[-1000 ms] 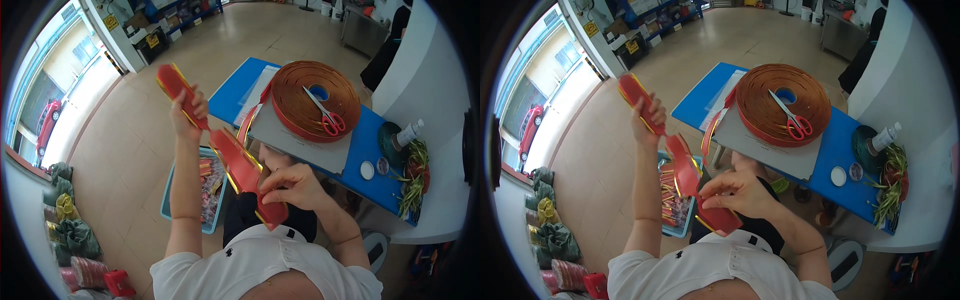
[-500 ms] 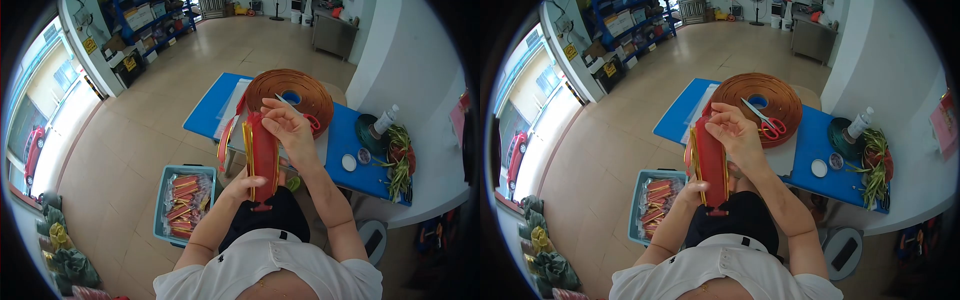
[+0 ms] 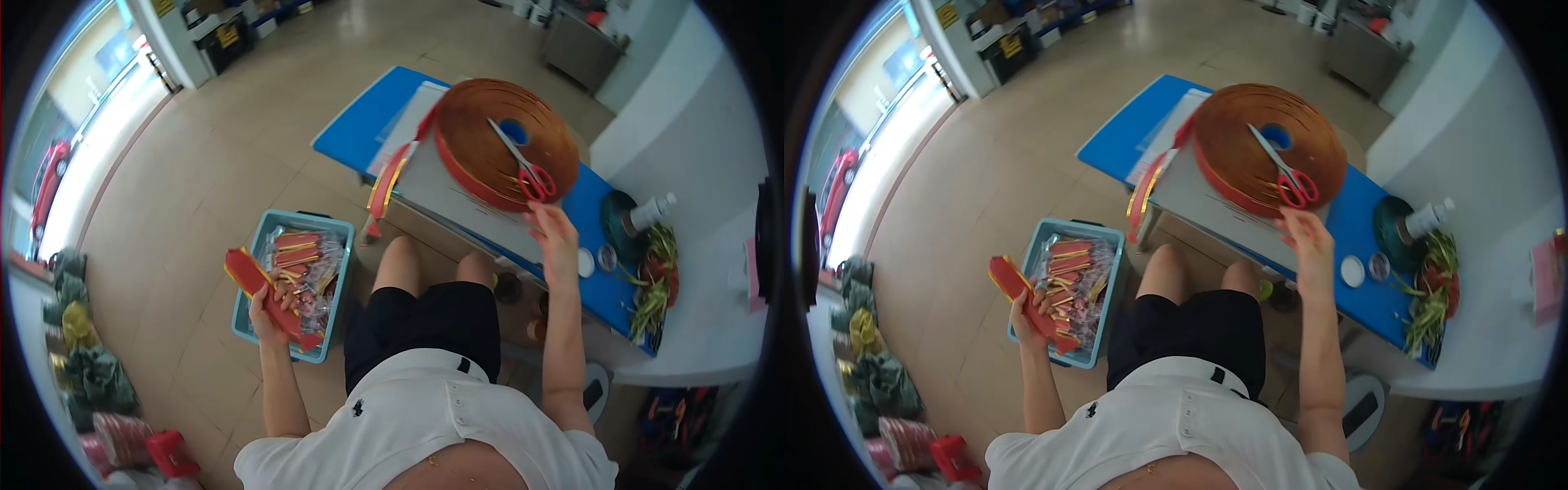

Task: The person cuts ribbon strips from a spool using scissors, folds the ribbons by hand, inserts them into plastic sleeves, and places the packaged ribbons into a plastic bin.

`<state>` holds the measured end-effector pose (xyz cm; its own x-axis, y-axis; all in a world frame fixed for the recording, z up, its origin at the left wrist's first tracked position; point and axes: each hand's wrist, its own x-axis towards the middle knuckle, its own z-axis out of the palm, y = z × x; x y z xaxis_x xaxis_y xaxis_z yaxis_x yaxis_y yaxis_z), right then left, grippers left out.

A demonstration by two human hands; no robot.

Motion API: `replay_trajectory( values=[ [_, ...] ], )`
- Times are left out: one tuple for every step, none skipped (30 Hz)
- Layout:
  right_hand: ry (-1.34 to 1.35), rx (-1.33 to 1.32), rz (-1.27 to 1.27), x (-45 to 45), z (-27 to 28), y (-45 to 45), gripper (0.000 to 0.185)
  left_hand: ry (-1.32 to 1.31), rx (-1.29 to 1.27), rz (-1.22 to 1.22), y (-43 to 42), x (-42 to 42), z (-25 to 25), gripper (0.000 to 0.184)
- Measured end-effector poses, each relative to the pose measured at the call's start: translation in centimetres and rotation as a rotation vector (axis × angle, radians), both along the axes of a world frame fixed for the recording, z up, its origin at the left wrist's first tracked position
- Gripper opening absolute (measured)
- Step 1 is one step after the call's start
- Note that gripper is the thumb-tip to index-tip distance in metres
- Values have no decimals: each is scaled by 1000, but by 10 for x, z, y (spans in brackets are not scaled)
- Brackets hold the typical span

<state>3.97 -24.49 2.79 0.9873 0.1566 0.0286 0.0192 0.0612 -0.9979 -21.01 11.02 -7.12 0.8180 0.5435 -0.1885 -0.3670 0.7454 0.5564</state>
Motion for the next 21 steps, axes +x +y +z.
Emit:
replay_trajectory(
  values=[
    [10,-26,-8,2,-10,-6,18,2,-47,45,8,-16,-17,28],
    [18,-52,-19,3,-20,-9,16,30,-43,68,11,-27,-35,28],
    [21,-109,-10,3,-30,-11,15,56,-39,87,12,-35,-49,27],
    [18,-163,-1,4,-38,-11,15,79,-35,104,16,-41,-62,26],
    [8,-212,9,4,-44,-9,15,185,-30,140,8,-36,-62,25],
    [23,-215,0,2,-49,-7,14,232,-68,87,7,-32,-72,24],
    [33,-215,-4,-1,-54,-4,13,257,-133,26,4,-28,-80,25],
    [27,-174,-3,-5,-54,1,12,278,-194,-23,4,-22,-98,25],
    [26,-138,-2,-10,-55,2,10,306,-235,-25,1,-15,-111,24],
    [29,-131,1,-12,-58,0,10,393,-273,-65,-2,-8,-117,20],
    [31,-121,2,-14,-62,-4,10,479,-196,-86,-1,-5,-157,17],
    [23,-134,17,-15,-66,-10,9,605,-199,-66,-8,-2,-176,19],
    [12,-143,31,-17,-70,-14,9,647,-248,-113,-12,-5,-197,24],
    [38,-140,0,-22,-74,-16,8,596,-394,-107,-15,-6,-221,24],
    [66,-140,-40,-29,-77,-17,8,544,-537,-114,-16,-9,-252,23],
    [112,-137,-43,-35,-82,-18,8,565,-621,-38,-17,-11,-296,23],
    [158,-138,-56,-41,-85,-22,8,588,-708,27,-18,-9,-333,23],
    [207,-147,-80,-46,-86,-24,8,601,-772,166,-19,-3,-352,23],
    [220,-162,-83,-50,-87,-25,8,619,-835,299,-22,3,-364,22],
    [236,-177,-92,-55,-89,-24,8,642,-895,429,-26,9,-378,21],
    [252,-189,-102,-59,-90,-24,8,642,-871,460,-26,14,-401,20]
  ],
)
